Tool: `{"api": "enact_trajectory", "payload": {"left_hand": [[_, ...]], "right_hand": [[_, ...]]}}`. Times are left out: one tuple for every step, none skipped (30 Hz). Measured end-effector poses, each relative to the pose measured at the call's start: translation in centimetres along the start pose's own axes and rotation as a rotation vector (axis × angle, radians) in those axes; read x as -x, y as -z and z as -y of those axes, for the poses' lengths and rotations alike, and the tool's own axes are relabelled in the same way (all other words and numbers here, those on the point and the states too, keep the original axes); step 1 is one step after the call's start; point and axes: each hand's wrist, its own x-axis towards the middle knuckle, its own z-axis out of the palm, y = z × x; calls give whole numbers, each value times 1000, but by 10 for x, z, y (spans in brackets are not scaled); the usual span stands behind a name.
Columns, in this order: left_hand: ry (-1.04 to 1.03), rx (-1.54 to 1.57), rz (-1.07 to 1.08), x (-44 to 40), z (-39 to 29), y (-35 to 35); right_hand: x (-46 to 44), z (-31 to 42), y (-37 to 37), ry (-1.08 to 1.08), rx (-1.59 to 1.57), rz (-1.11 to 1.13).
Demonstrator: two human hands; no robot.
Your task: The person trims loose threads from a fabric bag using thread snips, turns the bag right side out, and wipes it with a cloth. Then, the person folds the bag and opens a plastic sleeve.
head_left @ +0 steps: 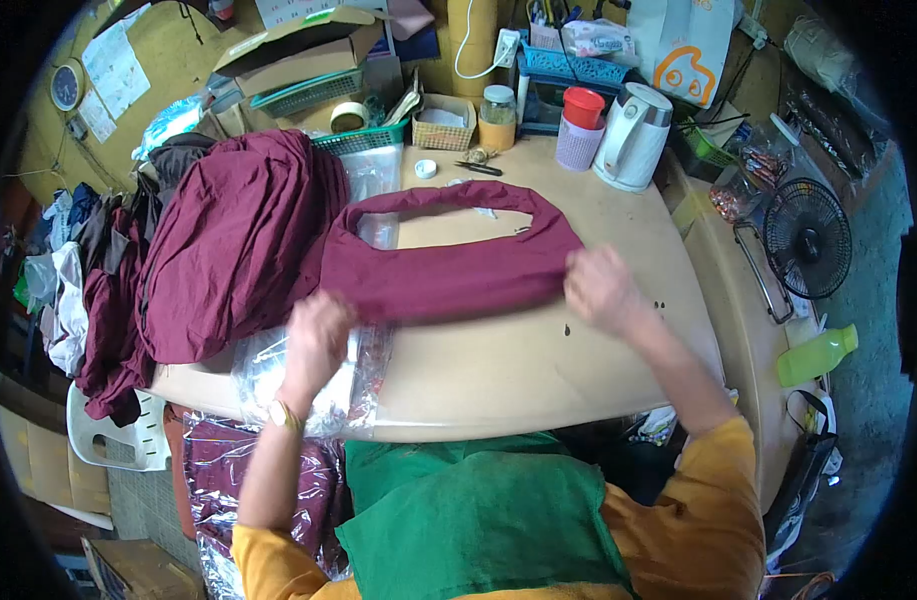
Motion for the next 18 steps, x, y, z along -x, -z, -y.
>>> {"api": "enact_trajectory", "payload": {"left_hand": [[71,-29,-43,-28,5,13],[52,43,-147,-54,22,22],[17,21,-279,-87,21,41],[-33,-81,-475,-112,27,53],[20,-118,-523,-133,28,76],[-21,-138,-667,-152,32,97],[54,-3,-640,-161,28,123],[-15,-47,-624,-167,13,150],[46,54,-496,-159,0,177],[75,100,-460,-147,-2,198],[-30,261,-483,-123,24,215],[355,-310,-307,-131,25,201],[310,51,-280,-131,23,183],[287,412,-253,-132,21,166],[291,484,-234,-135,47,131],[187,556,-256,-130,80,110],[293,532,-281,-135,65,111],[187,500,-394,-143,61,115]], "right_hand": [[-21,-19,4,-90,9,-12],[-48,-37,12,-178,18,-27],[-81,-50,26,-145,41,-236],[-112,-55,47,-142,14,-312],[-139,-55,72,-140,-14,-386],[-159,-52,95,-110,-18,-421],[-168,-50,120,-102,-27,-408],[-177,-48,145,-94,-35,-395],[-177,-49,169,-107,-49,-338],[-171,-43,190,-152,-161,-351],[-163,-25,210,-283,-715,-327],[-163,-28,206,-104,-914,-272],[-160,-39,191,-155,-893,-150],[-156,-49,177,-202,-862,-27],[-157,-65,162,-286,-845,3],[-157,-82,149,-369,-826,35],[-157,-98,135,-452,-808,68],[-157,-98,137,-424,-743,-101]]}}
